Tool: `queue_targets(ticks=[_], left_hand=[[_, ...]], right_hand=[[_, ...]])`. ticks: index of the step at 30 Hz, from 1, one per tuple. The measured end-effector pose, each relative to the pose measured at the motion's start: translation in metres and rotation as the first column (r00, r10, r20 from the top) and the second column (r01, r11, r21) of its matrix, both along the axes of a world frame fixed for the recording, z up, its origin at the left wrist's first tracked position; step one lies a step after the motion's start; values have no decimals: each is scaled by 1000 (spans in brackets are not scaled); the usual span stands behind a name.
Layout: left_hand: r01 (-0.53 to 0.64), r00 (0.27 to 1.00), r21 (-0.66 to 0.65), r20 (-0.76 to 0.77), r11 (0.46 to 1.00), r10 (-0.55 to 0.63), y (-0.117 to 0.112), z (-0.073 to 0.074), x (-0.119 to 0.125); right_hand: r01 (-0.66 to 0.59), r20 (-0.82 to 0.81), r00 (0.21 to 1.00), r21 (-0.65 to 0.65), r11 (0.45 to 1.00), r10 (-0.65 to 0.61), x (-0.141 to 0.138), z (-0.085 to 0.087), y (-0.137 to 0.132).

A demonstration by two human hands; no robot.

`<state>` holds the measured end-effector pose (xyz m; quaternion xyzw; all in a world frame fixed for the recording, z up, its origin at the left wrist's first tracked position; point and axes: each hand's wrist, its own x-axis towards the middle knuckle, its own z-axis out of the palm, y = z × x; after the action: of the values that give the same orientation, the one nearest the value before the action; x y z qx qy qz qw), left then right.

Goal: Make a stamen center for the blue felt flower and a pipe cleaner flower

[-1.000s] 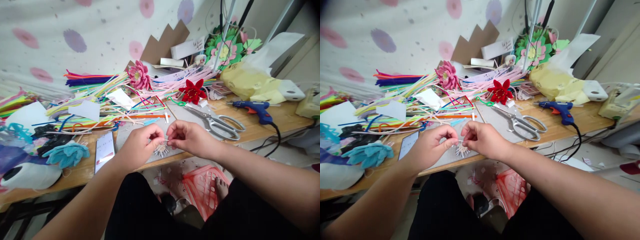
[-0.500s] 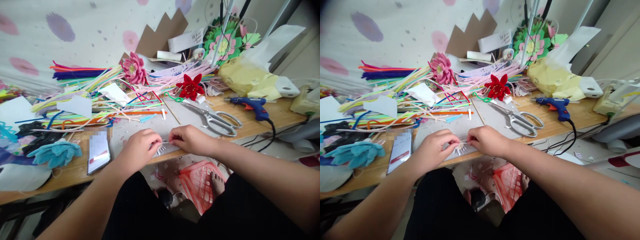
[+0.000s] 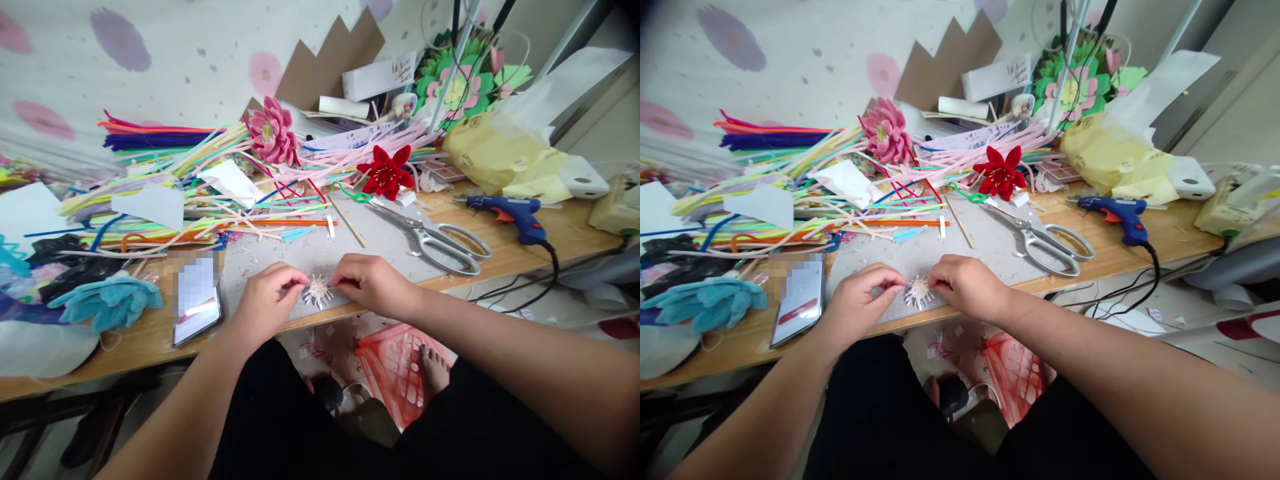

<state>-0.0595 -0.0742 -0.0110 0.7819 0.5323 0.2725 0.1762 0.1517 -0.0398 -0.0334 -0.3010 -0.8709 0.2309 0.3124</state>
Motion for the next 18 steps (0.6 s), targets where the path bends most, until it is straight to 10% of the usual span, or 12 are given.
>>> queue_targets(ticks=[6,13,18], left_hand=[[11,993,16,120,1000,-12,-7,4,3],[46,867,-257,491,965,89,-9,10,20],[-9,963,-180,265,984,57,-9,15,9]], right_hand=[[-34,-201,979,-68,997,20,-7,20,-6],[-44,-306,952,-86,995,15,-15,46,-7],[-70,-259,965,-61,996,52,-8,39,-4]])
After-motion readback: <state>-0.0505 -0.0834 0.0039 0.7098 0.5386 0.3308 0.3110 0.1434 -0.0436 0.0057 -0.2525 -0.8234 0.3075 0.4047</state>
